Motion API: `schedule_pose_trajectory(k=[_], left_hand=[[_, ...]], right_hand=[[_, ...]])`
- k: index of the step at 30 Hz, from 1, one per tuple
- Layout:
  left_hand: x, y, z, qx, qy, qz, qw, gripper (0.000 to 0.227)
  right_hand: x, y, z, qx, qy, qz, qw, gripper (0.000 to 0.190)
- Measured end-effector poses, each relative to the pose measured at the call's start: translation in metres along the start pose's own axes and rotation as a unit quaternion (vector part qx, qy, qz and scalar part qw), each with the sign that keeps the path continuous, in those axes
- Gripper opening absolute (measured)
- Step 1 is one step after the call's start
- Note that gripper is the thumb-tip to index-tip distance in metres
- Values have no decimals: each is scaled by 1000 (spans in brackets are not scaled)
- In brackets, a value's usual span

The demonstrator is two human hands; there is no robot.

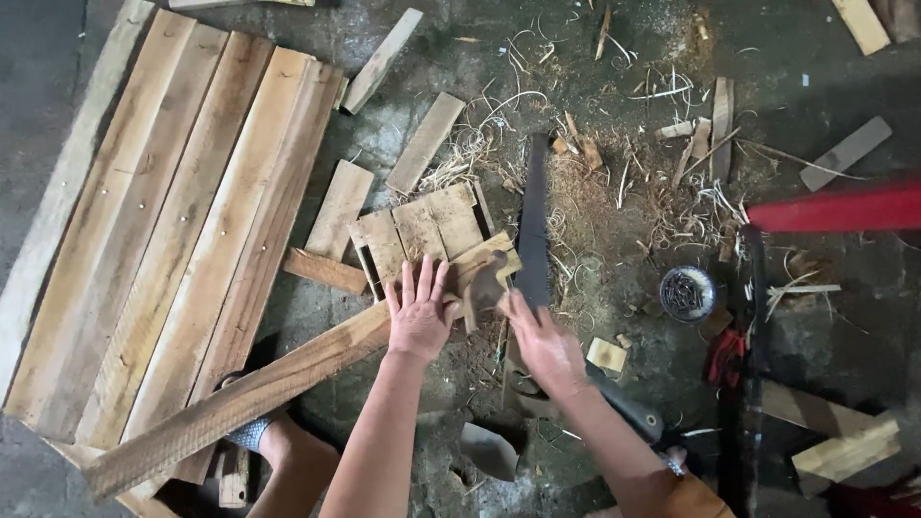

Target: Joining wooden planks using a hand saw and a mallet on the floor of a workshop.

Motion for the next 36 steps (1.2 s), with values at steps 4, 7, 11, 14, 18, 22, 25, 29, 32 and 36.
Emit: schedule_pose_trajectory(k=[4,7,11,14,18,22,25,29,32,36], left_hand=[[1,0,-1,0,-7,0,1000,79],[1,1,0,-12,-9,-1,1000,79],[1,7,0,-9,-2,-15,1000,81],[3,12,2,-11,-5,-18,1000,81],[2,14,1,-6,-1,-29,1000,81],[1,7,0,-18,2,-31,999,82],[2,6,0,-33,-9,-20,999,80],[1,10,1,-22,-1,-25,999,80],[1,8,2,-21,1,-30,999,81],[3,16,2,-18,-1,-41,999,82]], right_hand=[[-16,6,-4,51,33,-7,998,46],[-17,5,-2,62,41,-35,997,45],[-4,7,-6,103,118,3,988,37],[-19,27,-16,180,182,25,966,24],[-36,28,-23,316,337,8,887,35],[-22,30,-16,255,311,-3,916,36],[-9,28,-19,225,287,37,930,29],[-21,35,-30,332,390,17,859,26],[-15,36,-26,362,422,41,830,27],[-19,56,-25,403,440,75,799,23]])
Point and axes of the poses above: each hand's wrist, its own x-axis towards the middle knuckle, its own y-axis out of the palm, z = x × y, the point moved 3 cm from there along x, towards the middle knuckle, and after that the axes turned 9 degrees about -z, right-handed, at the moved point
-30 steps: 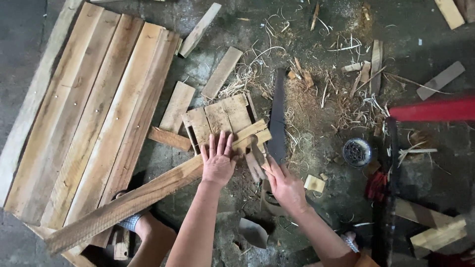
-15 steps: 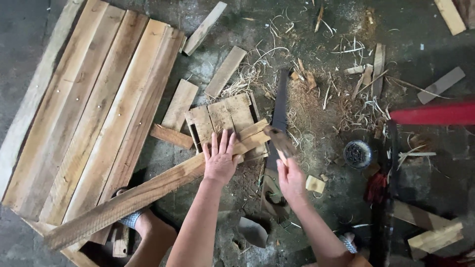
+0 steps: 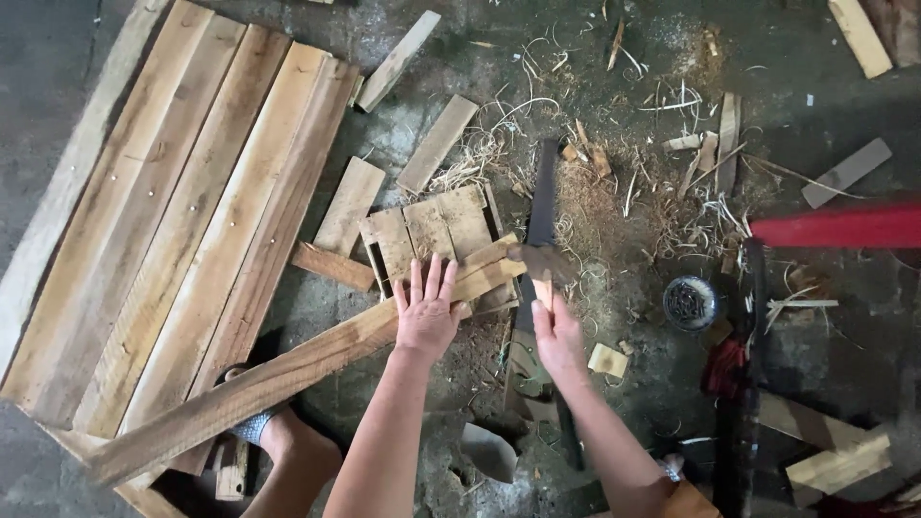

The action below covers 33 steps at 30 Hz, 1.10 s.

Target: Joining wooden planks using a hand saw and a mallet on the floor of a workshop.

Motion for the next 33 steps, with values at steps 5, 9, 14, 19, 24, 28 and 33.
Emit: schedule_pose_trajectory(k=[5,9,14,19,24,28,33], left_hand=[[0,-1,-2,-7,-3,0,1000,81],[-1,-1,0,-6,-4,3,1000,81],[-1,-2,1,-23,-6,-1,1000,81],[-1,-3,1,-25,-7,-8,1000,81],[0,0,0,-30,-4,-4,1000,81],[-3,-7,0,-39,-8,-1,999,81],[-2,-12,-1,-39,-8,3,999,80]], right_hand=[[-11,-25,78,166,74,-9,983,25],[-4,-14,58,192,101,5,976,28],[-6,-15,66,171,66,29,983,28],[-19,-27,92,185,74,-6,980,29],[-3,-11,17,15,60,19,998,24],[4,-8,17,9,47,29,998,21],[-6,-16,48,85,37,-27,995,22]])
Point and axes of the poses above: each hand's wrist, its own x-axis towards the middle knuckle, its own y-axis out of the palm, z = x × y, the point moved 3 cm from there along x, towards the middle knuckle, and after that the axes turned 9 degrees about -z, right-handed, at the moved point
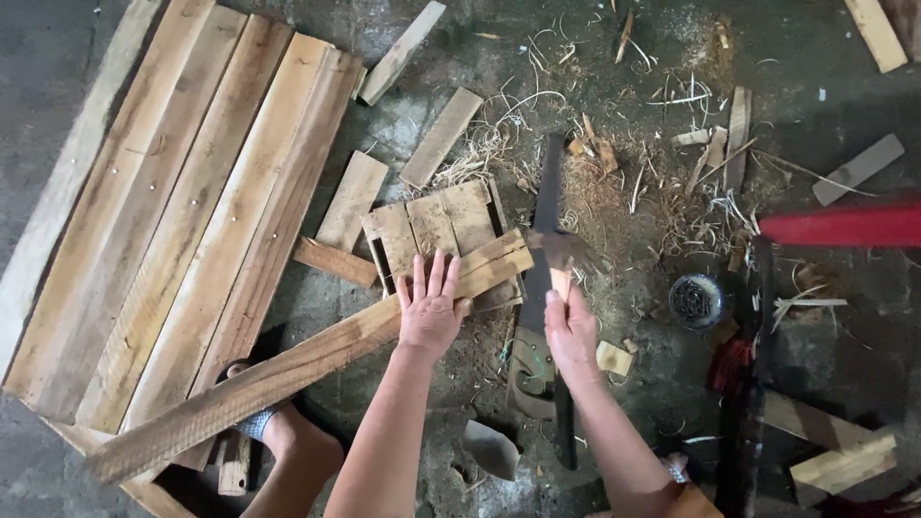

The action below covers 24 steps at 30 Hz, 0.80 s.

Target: Joining wooden planks using a hand saw and a mallet on the floor of a workshop.

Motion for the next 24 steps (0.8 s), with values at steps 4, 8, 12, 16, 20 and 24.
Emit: schedule_pose_trajectory(k=[4,8,12,16,20,24], left_hand=[[1,4,1,14,4,7,1000,80],[1,5,0,18,1,8,1000,80],[2,4,0,22,5,7,1000,81],[0,-1,-1,15,1,9,1000,79],[1,1,0,22,-2,15,1000,78],[-1,-3,-2,26,-2,31,999,78]], right_hand=[[5,8,-8,46,19,48,998,20],[-7,-6,45,86,60,39,994,28],[0,6,14,89,50,50,994,39],[0,2,24,54,31,80,995,27],[6,-4,9,-18,-14,46,999,24],[-2,3,-1,-166,-35,63,984,31]])
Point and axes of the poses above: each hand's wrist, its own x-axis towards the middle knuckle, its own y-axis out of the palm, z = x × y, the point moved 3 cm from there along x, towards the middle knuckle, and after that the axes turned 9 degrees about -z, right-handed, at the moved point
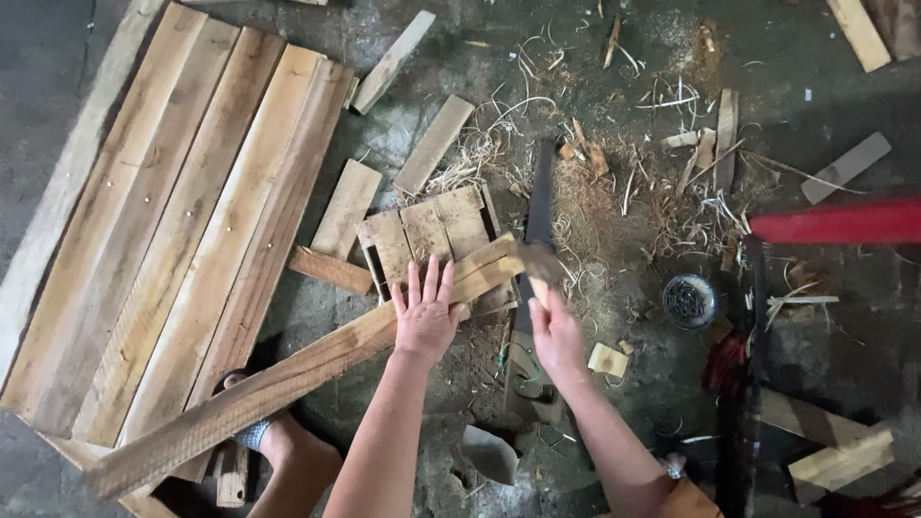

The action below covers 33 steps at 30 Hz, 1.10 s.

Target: Joining wooden planks using a hand saw and a mallet on the floor of a workshop.

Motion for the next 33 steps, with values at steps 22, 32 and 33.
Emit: schedule_pose_trajectory(k=[22,32,33], left_hand=[[4,2,-1,6,7,-12,1000,78],[2,-3,1,-6,8,12,1000,79],[2,-6,0,-11,3,20,1000,79]], right_hand=[[1,-2,8,-74,-105,-60,990,33],[-18,-8,7,-41,31,-3,999,40],[-19,-7,-3,-13,34,-22,999,39]])
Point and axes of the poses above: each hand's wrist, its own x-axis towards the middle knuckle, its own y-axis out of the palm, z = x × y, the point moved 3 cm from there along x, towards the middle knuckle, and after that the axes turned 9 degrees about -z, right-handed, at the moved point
